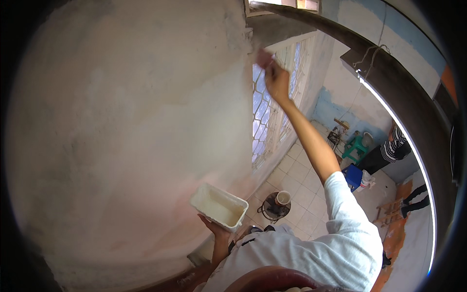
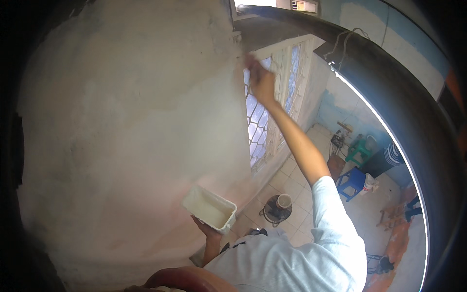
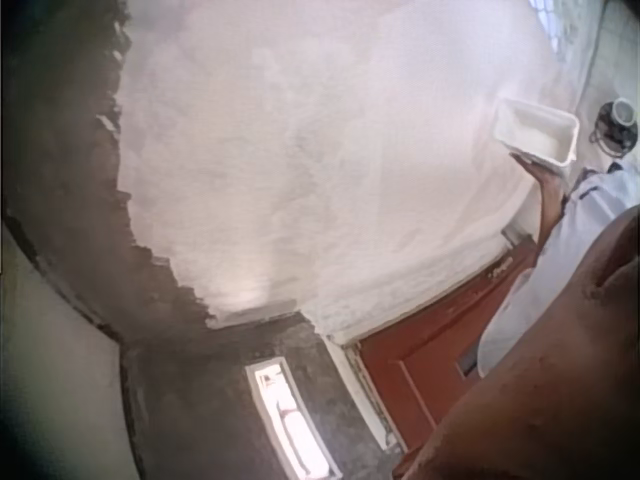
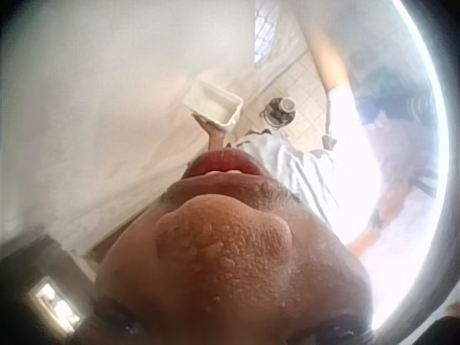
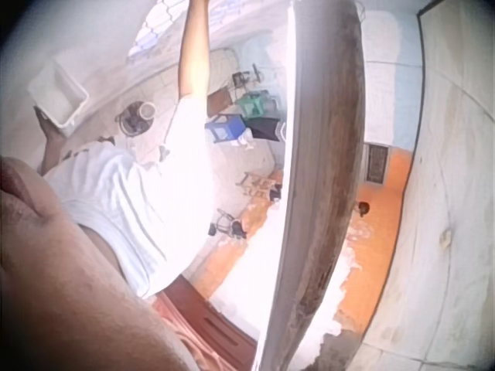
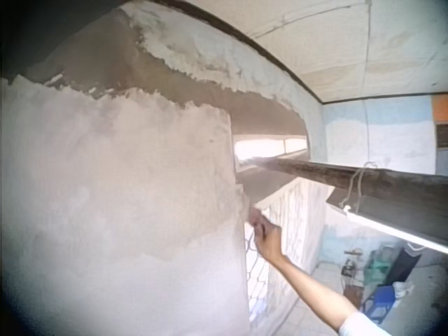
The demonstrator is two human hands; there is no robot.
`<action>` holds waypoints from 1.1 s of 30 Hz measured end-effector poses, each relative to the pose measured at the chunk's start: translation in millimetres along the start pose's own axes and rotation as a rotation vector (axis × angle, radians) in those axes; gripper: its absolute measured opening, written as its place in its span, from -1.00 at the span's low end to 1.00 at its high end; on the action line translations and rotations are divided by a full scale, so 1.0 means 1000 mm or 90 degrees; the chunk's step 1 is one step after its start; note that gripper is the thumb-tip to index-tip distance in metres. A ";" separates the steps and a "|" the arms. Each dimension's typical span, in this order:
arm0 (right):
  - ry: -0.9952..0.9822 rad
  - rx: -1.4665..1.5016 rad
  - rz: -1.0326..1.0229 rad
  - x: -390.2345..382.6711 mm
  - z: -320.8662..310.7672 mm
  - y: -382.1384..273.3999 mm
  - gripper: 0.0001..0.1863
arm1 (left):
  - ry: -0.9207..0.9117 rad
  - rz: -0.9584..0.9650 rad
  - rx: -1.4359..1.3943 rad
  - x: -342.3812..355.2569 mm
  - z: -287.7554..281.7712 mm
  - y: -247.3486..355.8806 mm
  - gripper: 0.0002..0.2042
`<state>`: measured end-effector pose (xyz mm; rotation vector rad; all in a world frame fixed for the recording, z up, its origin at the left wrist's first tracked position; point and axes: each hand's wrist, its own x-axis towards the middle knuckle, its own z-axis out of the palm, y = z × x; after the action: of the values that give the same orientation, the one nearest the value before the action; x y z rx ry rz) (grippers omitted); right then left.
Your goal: The person applies white plaster to a wall using a putty knife, repeatedly loading the knife from a small plastic container held in the other hand.
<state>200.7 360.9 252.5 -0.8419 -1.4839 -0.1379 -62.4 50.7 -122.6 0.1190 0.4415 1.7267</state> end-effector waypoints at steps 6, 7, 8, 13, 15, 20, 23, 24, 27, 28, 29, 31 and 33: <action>0.067 -0.136 -0.062 0.051 0.068 0.024 -0.65 | 0.013 0.012 0.026 -0.001 0.024 0.003 -0.17; 0.043 -0.127 -0.084 0.026 0.086 -0.012 -0.55 | 0.009 0.021 0.023 -0.003 0.021 0.005 -0.17; 0.012 -0.071 -0.127 0.004 0.094 -0.033 -0.46 | 0.011 0.023 0.023 -0.004 0.021 0.005 -0.17; -0.166 0.119 -0.184 -0.054 0.061 -0.059 -0.39 | 0.006 0.066 0.019 -0.008 0.023 0.002 -0.18; -0.124 0.091 -0.147 -0.044 0.048 -0.028 -0.50 | 0.004 0.062 0.016 -0.003 0.023 0.005 -0.18; 0.107 -0.143 0.051 0.069 0.042 0.049 -0.73 | 0.013 0.055 0.029 -0.007 0.030 0.003 -0.18; -0.025 -0.211 0.040 0.041 0.090 -0.009 -0.61 | 0.027 0.050 0.000 -0.011 0.032 0.007 -0.18; -0.063 -0.149 0.008 0.020 0.090 -0.036 -0.56 | 0.006 0.051 -0.022 -0.013 0.038 0.006 -0.22; -0.110 0.126 -0.289 -0.047 0.076 -0.060 -0.48 | 0.025 0.055 -0.018 -0.015 0.036 0.003 -0.22; -0.110 0.127 -0.289 -0.046 0.068 -0.053 -0.48 | 0.046 0.057 0.010 -0.011 0.037 0.005 -0.18; -0.094 0.118 -0.272 -0.044 0.056 -0.042 -0.49 | 0.047 0.060 0.010 -0.011 0.037 0.009 -0.18; -0.048 0.057 -0.110 -0.016 0.033 -0.018 -0.59 | 0.037 0.056 -0.011 -0.009 0.039 0.013 -0.19; 0.109 -0.072 0.026 0.037 0.017 0.037 -0.77 | 0.035 0.042 0.003 -0.007 0.049 0.014 -0.19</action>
<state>212.6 411.8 268.6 -0.9268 -1.3079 -0.2587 -57.7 53.0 -71.2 0.0901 0.4860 1.7967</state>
